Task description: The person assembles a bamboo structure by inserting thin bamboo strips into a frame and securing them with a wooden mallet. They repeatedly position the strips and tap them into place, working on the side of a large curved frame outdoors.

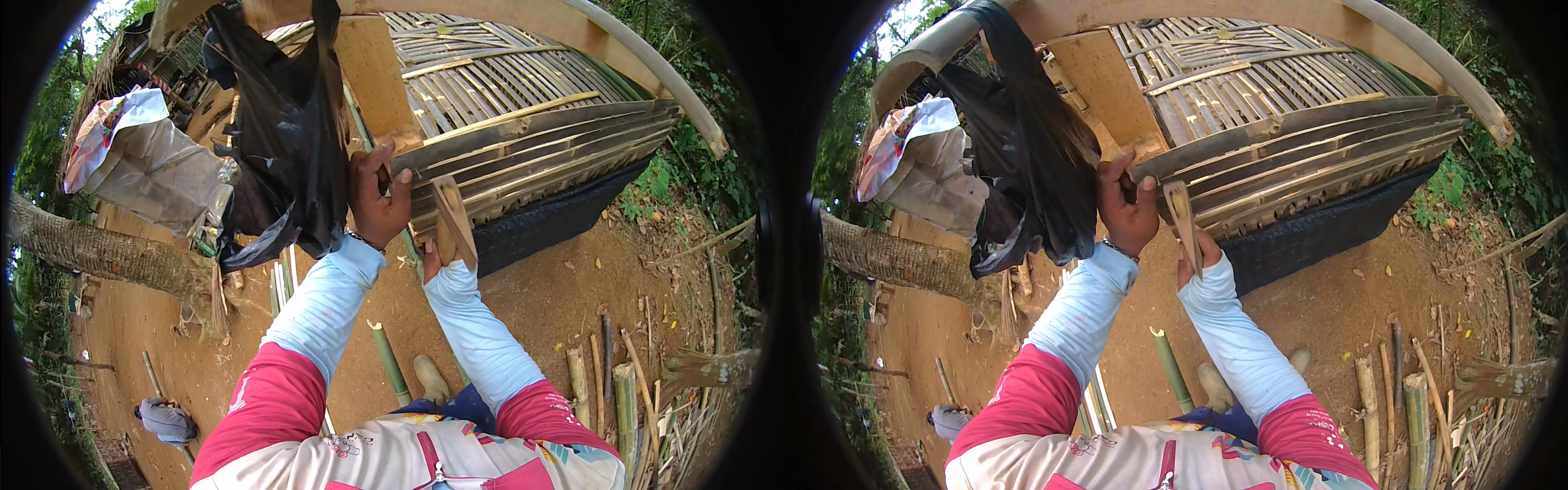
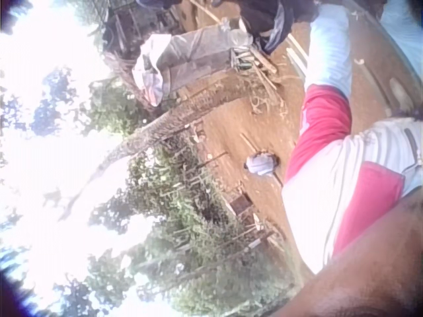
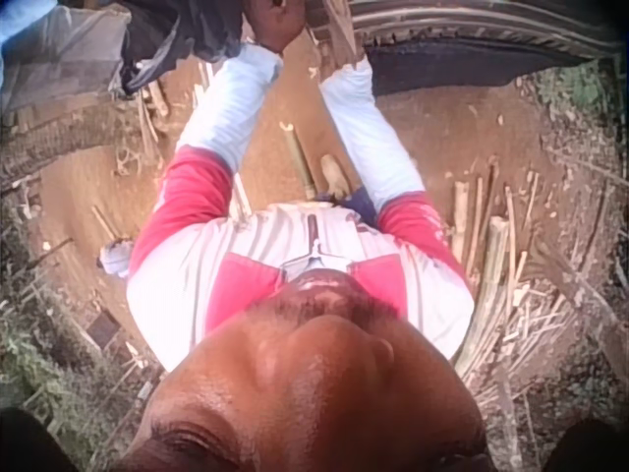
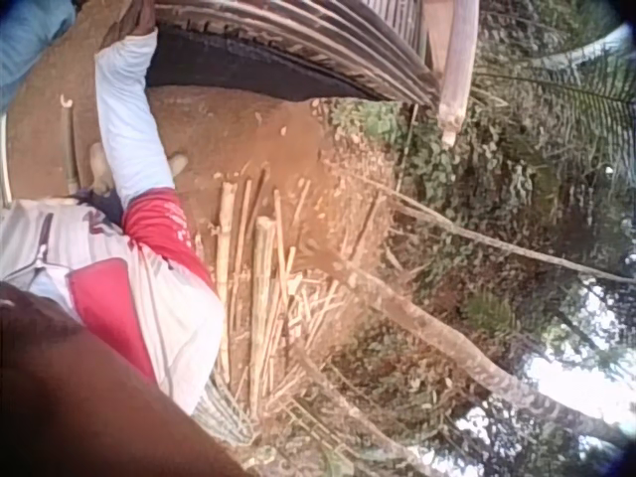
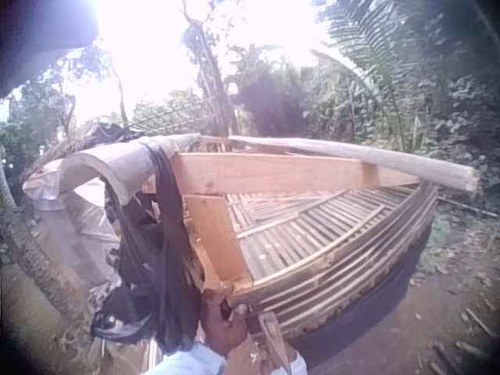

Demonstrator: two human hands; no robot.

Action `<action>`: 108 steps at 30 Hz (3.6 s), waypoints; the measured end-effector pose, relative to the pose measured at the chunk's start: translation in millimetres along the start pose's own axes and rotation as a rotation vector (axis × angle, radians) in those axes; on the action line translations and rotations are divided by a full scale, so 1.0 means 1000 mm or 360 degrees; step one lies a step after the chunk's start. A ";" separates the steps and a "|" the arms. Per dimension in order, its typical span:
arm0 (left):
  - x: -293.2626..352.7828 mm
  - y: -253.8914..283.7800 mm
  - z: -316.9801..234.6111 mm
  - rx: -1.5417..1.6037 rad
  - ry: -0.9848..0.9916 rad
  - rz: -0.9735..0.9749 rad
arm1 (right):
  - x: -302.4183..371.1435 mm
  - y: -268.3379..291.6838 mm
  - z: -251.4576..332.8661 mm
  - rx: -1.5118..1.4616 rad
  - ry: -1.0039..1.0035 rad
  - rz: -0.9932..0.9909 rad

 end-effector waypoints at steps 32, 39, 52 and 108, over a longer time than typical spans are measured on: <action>0.001 -0.002 0.003 0.0090 0.0023 -0.0022 | 0.015 0.011 0.006 -0.0212 0.0279 -0.0052; 0.002 -0.005 0.001 0.0076 0.0035 -0.0025 | 0.024 0.012 -0.035 -0.0810 -0.0025 -0.0168; 0.006 -0.005 0.007 0.0031 0.0065 -0.0070 | 0.013 0.013 -0.025 -0.0234 0.0043 -0.0171; 0.014 -0.010 0.007 0.0100 0.0119 -0.0066 | -0.065 0.067 -0.011 -0.0820 -0.0092 -0.0346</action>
Point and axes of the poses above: each hand's wrist, its own x-axis away from the middle knuckle, its own y-axis out of the back of the hand, z = x × y, the point moved 8 cm from there along -x, towards the middle knuckle, and after that the axes turned 4 degrees about y, right-handed, at the moved point
